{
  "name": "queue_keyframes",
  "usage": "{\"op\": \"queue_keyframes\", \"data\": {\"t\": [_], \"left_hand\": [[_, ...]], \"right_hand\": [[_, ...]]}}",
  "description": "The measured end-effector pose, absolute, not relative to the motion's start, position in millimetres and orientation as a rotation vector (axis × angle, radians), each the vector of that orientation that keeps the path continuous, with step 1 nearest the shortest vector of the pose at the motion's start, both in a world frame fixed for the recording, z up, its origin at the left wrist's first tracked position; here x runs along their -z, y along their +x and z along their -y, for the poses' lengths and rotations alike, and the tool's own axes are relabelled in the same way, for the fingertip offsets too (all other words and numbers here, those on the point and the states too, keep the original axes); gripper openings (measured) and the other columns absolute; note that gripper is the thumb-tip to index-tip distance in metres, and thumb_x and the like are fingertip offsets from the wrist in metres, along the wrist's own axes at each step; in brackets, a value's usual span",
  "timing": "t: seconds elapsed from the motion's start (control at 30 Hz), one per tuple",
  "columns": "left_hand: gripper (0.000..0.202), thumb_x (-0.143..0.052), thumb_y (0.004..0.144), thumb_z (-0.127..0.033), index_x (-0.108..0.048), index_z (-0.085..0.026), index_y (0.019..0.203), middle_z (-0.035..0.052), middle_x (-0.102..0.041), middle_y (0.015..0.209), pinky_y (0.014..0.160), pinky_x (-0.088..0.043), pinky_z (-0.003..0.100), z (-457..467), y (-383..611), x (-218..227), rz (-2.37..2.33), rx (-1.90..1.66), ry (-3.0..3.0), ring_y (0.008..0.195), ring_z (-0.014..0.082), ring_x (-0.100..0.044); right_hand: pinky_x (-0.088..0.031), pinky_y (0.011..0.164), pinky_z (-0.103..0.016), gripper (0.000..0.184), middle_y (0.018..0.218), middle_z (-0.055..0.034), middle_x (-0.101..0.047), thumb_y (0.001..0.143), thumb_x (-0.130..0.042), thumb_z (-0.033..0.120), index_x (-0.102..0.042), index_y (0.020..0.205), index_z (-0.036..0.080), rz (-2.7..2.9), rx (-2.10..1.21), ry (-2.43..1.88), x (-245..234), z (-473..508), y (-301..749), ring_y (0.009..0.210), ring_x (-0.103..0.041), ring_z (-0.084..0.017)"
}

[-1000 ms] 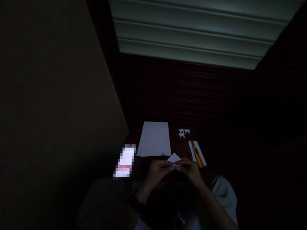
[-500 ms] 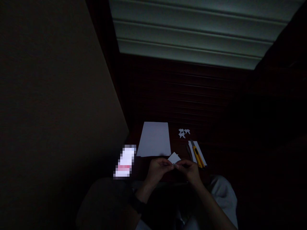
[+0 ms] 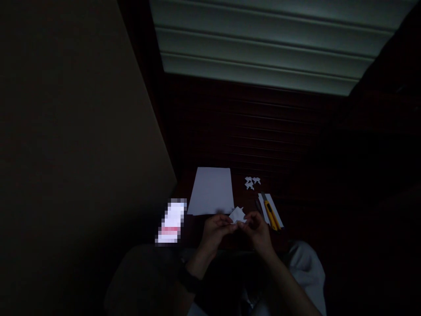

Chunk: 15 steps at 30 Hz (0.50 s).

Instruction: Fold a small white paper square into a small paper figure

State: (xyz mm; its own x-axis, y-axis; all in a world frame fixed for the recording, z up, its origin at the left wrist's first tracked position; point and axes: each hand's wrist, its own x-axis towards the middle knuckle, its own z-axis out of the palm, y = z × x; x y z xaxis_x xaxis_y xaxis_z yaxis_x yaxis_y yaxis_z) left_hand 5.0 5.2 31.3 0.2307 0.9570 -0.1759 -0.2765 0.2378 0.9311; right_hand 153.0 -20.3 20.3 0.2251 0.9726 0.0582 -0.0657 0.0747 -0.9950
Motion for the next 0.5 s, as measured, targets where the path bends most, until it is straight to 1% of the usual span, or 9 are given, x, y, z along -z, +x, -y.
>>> {"op": "queue_keyframes", "data": {"t": [0.1, 0.27, 0.37, 0.5], "left_hand": [[0.022, -0.074, 0.058, -0.02, -0.058, -0.014, 0.072, 0.0009, -0.064, 0.062, 0.055, -0.044, 0.021, -2.5, 5.9, -35.1, -0.9, -1.058, 0.925, 0.057, 0.0121, -0.06], [0.032, -0.073, 0.058, -0.019, -0.042, -0.018, 0.065, -0.0058, -0.055, 0.052, 0.05, -0.041, 0.019, 1.3, 9.7, -38.8, -0.857, -1.139, 0.872, 0.05, 0.0097, -0.055], [0.036, -0.072, 0.057, -0.017, -0.037, -0.019, 0.065, -0.0062, -0.053, 0.053, 0.049, -0.041, 0.019, 2.6, 10.4, -38.7, -0.852, -1.132, 0.84, 0.05, 0.0093, -0.054], [0.038, -0.073, 0.055, -0.018, -0.036, -0.019, 0.064, -0.0059, -0.051, 0.052, 0.049, -0.041, 0.02, 2.0, 8.4, -36.9, -0.88, -1.093, 0.809, 0.05, 0.0105, -0.056]], "right_hand": [[-0.038, 0.052, -0.021, 0.03, 0.063, 0.0056, -0.047, 0.067, -0.071, 0.033, -0.047, 0.08, 0.021, 1.002, -0.984, -1.189, -22.4, 20.9, 151.0, 0.055, -0.046, -0.01], [-0.035, 0.049, -0.02, 0.032, 0.061, 0.0065, -0.041, 0.067, -0.071, 0.031, -0.042, 0.074, 0.021, 1.009, -0.921, -1.184, -24.5, 21.3, 150.8, 0.053, -0.041, -0.009], [-0.034, 0.049, -0.019, 0.034, 0.062, 0.0068, -0.039, 0.066, -0.072, 0.03, -0.039, 0.073, 0.022, 1.002, -0.945, -1.183, -25.3, 22.1, 152.0, 0.053, -0.04, -0.009], [-0.034, 0.049, -0.02, 0.035, 0.062, 0.0067, -0.041, 0.065, -0.073, 0.03, -0.039, 0.073, 0.022, 1.009, -1.032, -1.17, -27.5, 22.6, 155.0, 0.053, -0.041, -0.009]]}}
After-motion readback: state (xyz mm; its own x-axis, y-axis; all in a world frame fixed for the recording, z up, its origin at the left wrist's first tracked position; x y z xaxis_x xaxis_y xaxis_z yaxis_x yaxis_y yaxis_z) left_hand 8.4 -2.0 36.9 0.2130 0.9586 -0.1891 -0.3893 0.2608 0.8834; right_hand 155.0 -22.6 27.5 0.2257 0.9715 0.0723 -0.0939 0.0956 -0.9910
